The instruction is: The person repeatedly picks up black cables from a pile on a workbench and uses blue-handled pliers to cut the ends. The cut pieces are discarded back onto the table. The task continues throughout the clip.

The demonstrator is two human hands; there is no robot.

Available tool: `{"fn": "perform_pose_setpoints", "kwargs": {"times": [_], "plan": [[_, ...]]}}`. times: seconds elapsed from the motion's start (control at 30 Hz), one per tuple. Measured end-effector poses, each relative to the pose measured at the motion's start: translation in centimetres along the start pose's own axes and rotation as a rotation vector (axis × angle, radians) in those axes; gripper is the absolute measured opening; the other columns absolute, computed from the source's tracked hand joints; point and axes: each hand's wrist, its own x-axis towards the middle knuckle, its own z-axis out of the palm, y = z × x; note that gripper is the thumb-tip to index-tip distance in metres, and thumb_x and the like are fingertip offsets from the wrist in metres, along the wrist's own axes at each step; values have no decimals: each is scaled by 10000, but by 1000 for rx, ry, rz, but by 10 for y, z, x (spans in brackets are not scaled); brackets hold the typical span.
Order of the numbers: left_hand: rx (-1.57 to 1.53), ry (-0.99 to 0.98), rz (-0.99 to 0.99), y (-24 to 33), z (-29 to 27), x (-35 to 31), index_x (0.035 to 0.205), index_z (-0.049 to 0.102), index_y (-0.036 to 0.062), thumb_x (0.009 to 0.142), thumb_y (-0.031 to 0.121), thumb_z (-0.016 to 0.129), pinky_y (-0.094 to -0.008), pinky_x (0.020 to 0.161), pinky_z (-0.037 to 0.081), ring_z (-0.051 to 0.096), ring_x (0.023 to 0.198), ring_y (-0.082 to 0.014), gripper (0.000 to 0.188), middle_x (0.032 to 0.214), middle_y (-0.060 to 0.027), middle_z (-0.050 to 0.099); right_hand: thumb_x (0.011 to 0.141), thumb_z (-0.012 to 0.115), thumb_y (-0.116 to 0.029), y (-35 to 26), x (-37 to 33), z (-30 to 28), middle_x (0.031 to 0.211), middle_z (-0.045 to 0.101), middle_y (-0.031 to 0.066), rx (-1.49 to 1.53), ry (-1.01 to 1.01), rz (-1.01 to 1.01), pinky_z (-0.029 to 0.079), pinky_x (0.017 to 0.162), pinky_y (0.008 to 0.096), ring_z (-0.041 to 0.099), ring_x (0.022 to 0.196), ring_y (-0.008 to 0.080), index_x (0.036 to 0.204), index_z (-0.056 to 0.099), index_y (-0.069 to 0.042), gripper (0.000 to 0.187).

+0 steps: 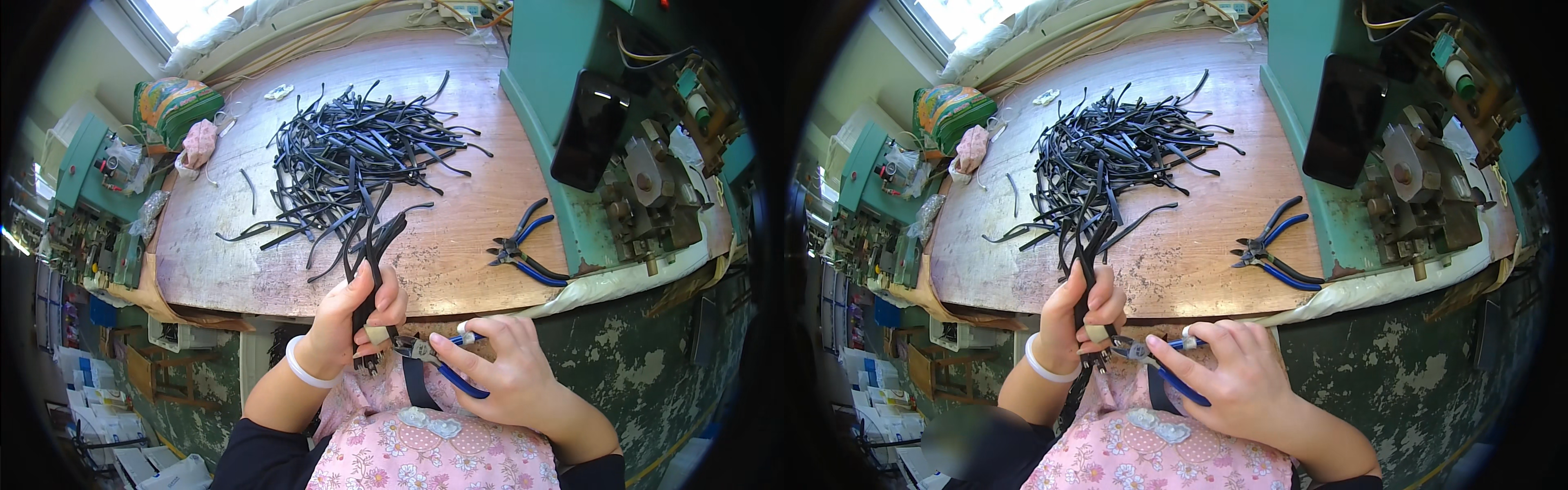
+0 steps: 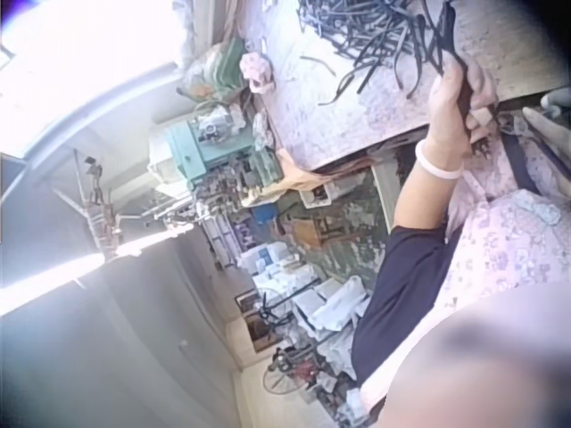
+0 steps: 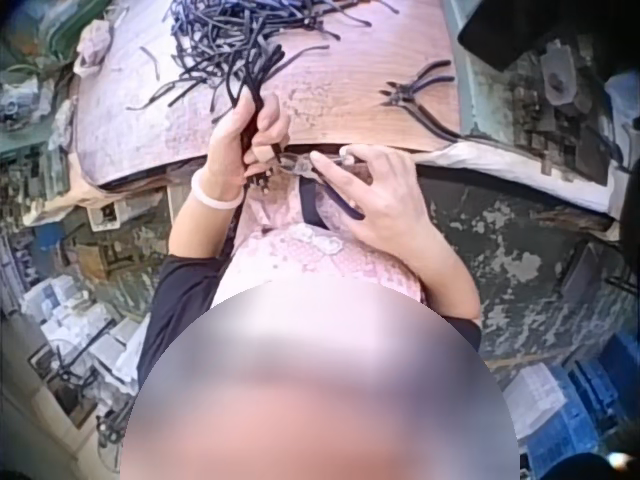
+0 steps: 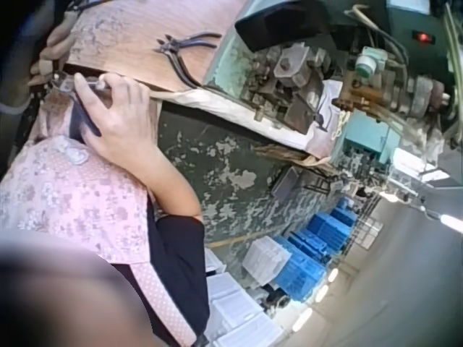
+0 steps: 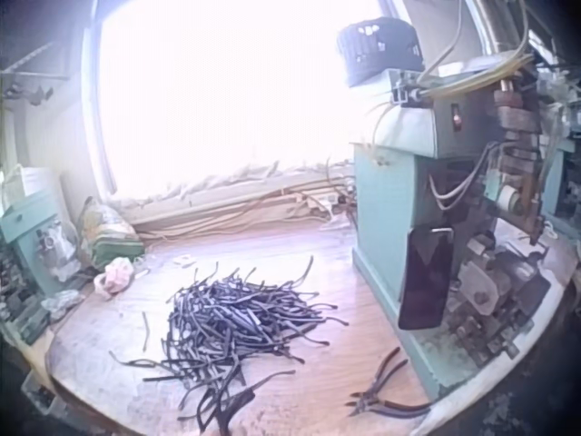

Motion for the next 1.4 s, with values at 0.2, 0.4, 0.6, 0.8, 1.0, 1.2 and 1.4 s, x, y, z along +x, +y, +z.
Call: {"fn": "perform_pose_setpoints", "kwargs": {"times": [0.2,0.4,0.6,0.8,1.0,1.2,1.4], "plan": [[-147,-121,-19,-3,-5,0,827,435,93,1059,500,327,-180,317,290,255,404,-31,481,640,14,387,745,771,-278,0,-1,-5,1074,525,58,-30,-11,-34,425,851,392,521,997,244,1300,651,-238,569],[285,-31,540,-20,16,-13,811,419,142,1027,549,378,-217,342,319,334,412,-70,462,605,31,412,719,789,-260,1,-4,-7,1000,529,75,123,-79,59,477,781,376,555,898,241,1314,646,-236,612],[473,71,1015,-49,23,-11,879,437,114,1005,551,398,-243,416,385,357,429,-103,456,632,-11,459,706,790,-214,-3,-1,-11,1001,535,89,224,-12,49,478,745,374,564,818,248,1327,637,-211,639],[469,40,1070,-50,24,-11,879,476,91,999,521,472,-256,451,405,422,473,-118,447,652,-44,506,707,785,-197,-4,-5,-7,989,530,89,213,-18,60,482,724,357,566,801,244,1340,627,-206,653],[427,130,762,-28,7,5,848,446,121,1031,519,400,-240,439,443,452,501,-109,441,858,-48,520,724,793,-208,4,-11,-3,975,531,96,157,4,66,493,725,356,572,793,257,1325,633,-203,622],[1999,490,687,11,-50,51,1033,570,50,908,258,702,-371,611,549,673,670,-245,277,988,-109,613,758,784,-226,-2,-11,-3,981,543,105,177,-1,73,487,728,365,576,801,262,1314,638,-193,576],[2529,452,497,-10,-67,64,876,546,84,816,62,614,-277,501,541,686,642,-179,93,830,-61,583,759,783,-230,-2,-13,-4,985,544,106,205,-3,62,484,734,369,573,806,265,1307,641,-186,567]]}}
